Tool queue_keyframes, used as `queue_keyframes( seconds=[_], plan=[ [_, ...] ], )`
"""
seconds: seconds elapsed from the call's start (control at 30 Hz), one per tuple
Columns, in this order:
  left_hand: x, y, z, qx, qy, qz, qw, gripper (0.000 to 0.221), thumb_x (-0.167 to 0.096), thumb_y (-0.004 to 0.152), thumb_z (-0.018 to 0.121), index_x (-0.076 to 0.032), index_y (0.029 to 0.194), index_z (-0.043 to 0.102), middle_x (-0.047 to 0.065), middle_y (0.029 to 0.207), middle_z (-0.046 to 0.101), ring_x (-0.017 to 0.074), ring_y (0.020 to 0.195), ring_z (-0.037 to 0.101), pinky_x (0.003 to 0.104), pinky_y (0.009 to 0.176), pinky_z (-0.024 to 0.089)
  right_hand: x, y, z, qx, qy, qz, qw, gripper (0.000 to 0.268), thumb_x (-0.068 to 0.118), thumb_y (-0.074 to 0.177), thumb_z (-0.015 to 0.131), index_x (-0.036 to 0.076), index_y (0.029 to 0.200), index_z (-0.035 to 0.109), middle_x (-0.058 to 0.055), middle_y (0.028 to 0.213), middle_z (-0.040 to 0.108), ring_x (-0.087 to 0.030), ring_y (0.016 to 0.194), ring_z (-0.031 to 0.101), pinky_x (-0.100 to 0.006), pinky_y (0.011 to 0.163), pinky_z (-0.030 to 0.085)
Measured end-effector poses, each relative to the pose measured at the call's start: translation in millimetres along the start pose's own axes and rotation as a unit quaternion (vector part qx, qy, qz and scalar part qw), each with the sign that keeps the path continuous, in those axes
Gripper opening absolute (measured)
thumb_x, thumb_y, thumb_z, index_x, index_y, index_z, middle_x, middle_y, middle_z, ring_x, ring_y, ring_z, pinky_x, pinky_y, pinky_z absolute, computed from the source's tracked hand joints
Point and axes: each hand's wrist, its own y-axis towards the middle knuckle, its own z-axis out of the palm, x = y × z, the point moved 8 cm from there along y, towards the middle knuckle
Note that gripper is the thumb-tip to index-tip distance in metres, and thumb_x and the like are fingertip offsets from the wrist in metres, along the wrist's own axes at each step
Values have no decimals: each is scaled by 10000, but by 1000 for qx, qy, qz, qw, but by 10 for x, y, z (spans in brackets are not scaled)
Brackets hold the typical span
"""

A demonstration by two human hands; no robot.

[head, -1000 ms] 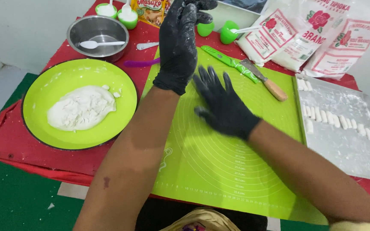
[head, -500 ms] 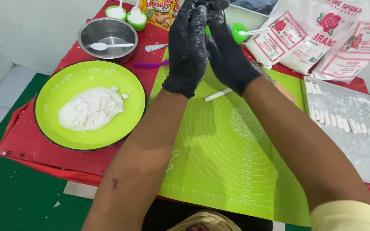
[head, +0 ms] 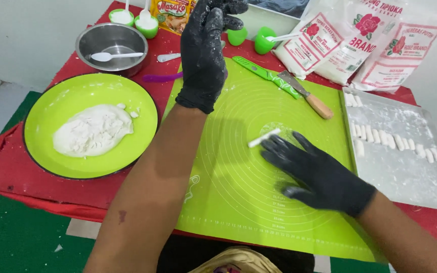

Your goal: Rolling dough into thin cylinders and cutting them into small pieces on a silicone mat

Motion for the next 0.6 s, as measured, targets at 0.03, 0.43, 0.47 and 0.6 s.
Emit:
queue_keyframes(
  seconds=[0.03,0.43,0.47,0.6],
  plan=[
    [10,1,1,-1,-1,-1,1000,317,-253,1142,369,-124,1238,643,59,1179,742,194,955,740,357,918,622,46,-110,-33,2,0,1,1000,752,563,1041,320,98,1631,288,-147,1713,268,-319,1603,209,-544,1295,77],
    [2,5,21,18,26,1,999,329,-264,1123,361,-111,1207,639,74,1156,737,207,940,739,359,871,623,-151,-532,-466,-167,-143,168,961,628,306,925,708,101,1493,535,-115,1523,597,-318,1363,601,-487,1174,462],
    [9,1,28,22,36,-6,999,332,-263,1121,357,-118,1222,638,69,1163,739,197,929,734,356,875,619,-216,-488,-546,-173,-130,184,959,543,271,923,722,97,1419,587,-133,1453,643,-334,1305,635,-484,1100,501],
    [77,-31,57,23,0,-40,999,308,-220,1112,398,-119,1283,634,90,1160,746,195,904,711,341,875,615,-540,-358,-781,-192,-103,269,938,343,277,972,733,158,1290,687,-109,1286,739,-308,1120,712,-429,905,537]
  ],
)
